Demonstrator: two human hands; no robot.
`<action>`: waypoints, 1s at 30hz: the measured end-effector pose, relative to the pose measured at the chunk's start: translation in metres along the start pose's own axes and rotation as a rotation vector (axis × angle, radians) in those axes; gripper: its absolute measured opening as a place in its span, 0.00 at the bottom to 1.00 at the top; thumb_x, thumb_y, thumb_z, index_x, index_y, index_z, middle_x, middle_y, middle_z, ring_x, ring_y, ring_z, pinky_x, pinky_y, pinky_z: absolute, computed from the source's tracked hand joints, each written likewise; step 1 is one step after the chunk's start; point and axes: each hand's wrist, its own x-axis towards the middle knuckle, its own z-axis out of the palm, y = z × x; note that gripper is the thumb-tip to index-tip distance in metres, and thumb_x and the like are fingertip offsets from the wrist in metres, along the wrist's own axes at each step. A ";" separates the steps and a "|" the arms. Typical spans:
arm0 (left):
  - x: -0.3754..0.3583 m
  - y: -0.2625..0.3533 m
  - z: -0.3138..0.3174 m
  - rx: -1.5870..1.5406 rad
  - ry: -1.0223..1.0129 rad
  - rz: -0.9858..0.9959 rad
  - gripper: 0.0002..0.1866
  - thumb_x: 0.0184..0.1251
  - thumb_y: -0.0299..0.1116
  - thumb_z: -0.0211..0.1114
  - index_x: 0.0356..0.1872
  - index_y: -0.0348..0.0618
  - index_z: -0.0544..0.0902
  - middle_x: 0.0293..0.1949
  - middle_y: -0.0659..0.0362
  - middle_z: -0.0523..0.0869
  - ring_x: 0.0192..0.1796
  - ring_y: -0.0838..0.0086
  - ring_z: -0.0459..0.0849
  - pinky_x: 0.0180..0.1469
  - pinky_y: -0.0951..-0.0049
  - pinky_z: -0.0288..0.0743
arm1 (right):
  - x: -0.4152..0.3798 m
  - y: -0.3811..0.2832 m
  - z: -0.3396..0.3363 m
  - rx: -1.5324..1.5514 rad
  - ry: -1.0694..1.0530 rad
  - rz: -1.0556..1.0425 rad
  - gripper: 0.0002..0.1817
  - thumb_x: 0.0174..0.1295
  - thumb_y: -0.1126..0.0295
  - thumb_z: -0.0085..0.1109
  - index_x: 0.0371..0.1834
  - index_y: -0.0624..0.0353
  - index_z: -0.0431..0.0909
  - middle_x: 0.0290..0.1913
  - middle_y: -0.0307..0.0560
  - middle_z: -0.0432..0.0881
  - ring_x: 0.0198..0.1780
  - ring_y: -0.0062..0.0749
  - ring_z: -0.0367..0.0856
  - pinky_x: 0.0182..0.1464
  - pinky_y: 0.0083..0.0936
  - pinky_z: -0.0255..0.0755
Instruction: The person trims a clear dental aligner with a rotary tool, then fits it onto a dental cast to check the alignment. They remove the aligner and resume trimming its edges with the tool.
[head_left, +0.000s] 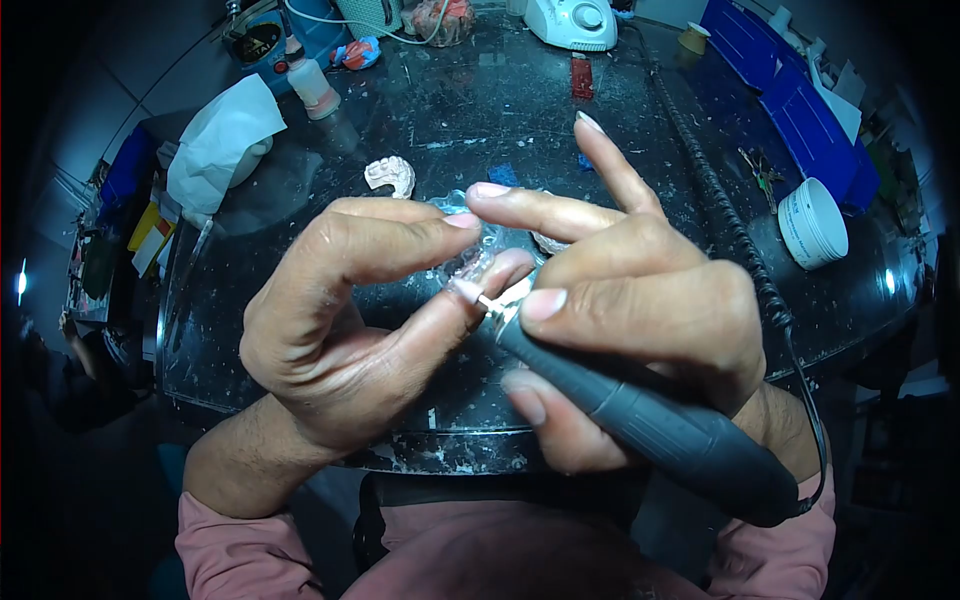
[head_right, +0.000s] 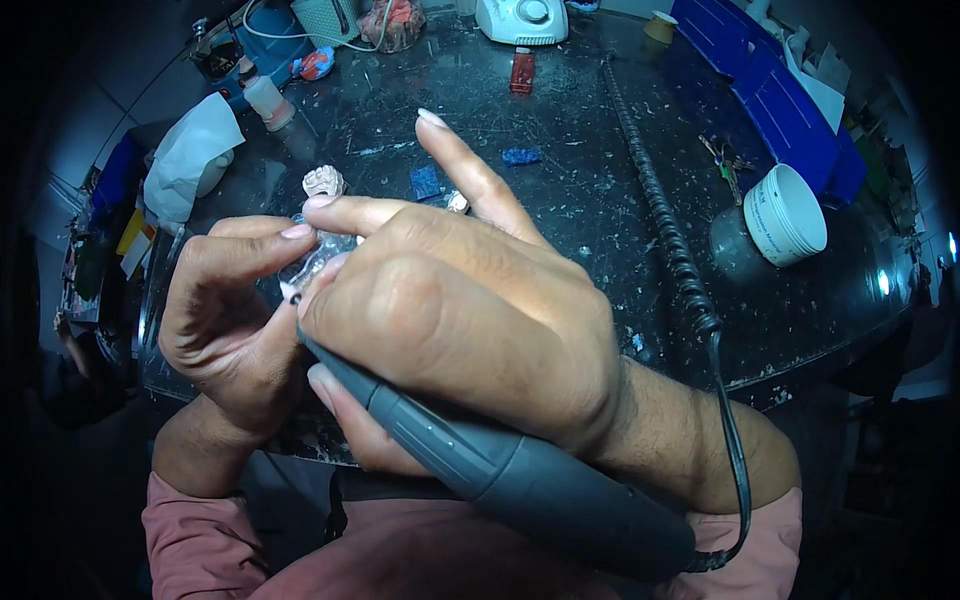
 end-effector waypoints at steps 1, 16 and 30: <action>0.000 0.000 0.000 -0.001 0.000 0.001 0.15 0.52 0.14 0.69 0.42 0.30 0.79 0.42 0.50 0.83 0.47 0.69 0.82 0.52 0.74 0.74 | 0.000 -0.003 0.001 -0.016 0.019 0.041 0.14 0.47 0.74 0.67 0.40 0.57 0.82 0.40 0.44 0.85 0.55 0.36 0.83 0.72 0.55 0.55; 0.000 -0.003 0.000 0.006 0.003 0.038 0.16 0.53 0.15 0.69 0.44 0.30 0.78 0.43 0.49 0.83 0.48 0.68 0.83 0.53 0.73 0.74 | 0.000 0.006 -0.002 0.030 0.028 -0.014 0.15 0.48 0.72 0.69 0.41 0.53 0.80 0.40 0.42 0.84 0.58 0.37 0.82 0.72 0.59 0.53; 0.000 -0.006 -0.002 -0.019 0.002 0.072 0.16 0.56 0.17 0.69 0.46 0.31 0.78 0.46 0.47 0.83 0.50 0.67 0.83 0.57 0.71 0.74 | -0.001 0.007 0.003 0.098 0.124 0.000 0.15 0.46 0.73 0.71 0.40 0.51 0.81 0.39 0.40 0.84 0.56 0.41 0.83 0.70 0.63 0.53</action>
